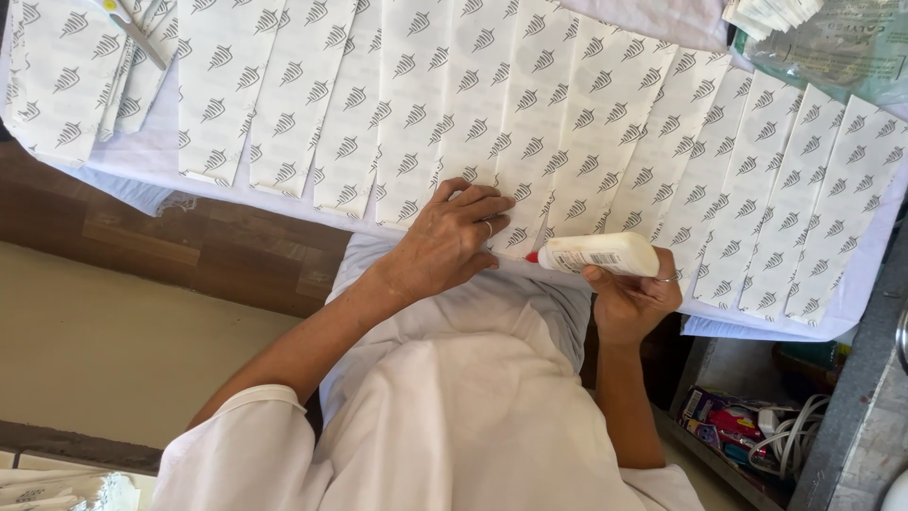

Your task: Applying liquid glue from a squeeze bottle to the edges of multiple paper strips laid out in a row and then pressing them down to bond them.

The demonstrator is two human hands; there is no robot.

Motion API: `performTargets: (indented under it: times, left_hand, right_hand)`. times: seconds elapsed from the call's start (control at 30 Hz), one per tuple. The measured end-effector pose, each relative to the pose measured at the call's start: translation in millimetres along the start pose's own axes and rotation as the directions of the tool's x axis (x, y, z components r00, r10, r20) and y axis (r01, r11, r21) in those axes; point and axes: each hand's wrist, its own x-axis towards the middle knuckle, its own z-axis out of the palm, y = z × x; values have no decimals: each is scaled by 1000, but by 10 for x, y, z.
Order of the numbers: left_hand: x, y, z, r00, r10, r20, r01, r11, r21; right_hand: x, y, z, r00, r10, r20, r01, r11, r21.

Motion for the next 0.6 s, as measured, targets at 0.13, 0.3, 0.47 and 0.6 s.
performTargets:
  times: [0.13,0.3,0.47,0.6]
  left_hand:
    - [-1,-13,1,1000,-3,-12,3,1000,-3]
    - [-15,-49,46,999,19,-36,-20,999,-32]
    - [-19,-67,117,997,1,-71,-4,999,-40]
    - [-23,-94,240,992,-23,-123,19,999,-32]
  right_hand:
    - [11,-4,336,1000,20,-10,-19,996,89]
    - [24,-23,543,999,25,24,-27,993,114]
    - [21,75,85,1000,15,6,-15,997,70]
    - [32,8,14,999,-22,-31,23,999,43]
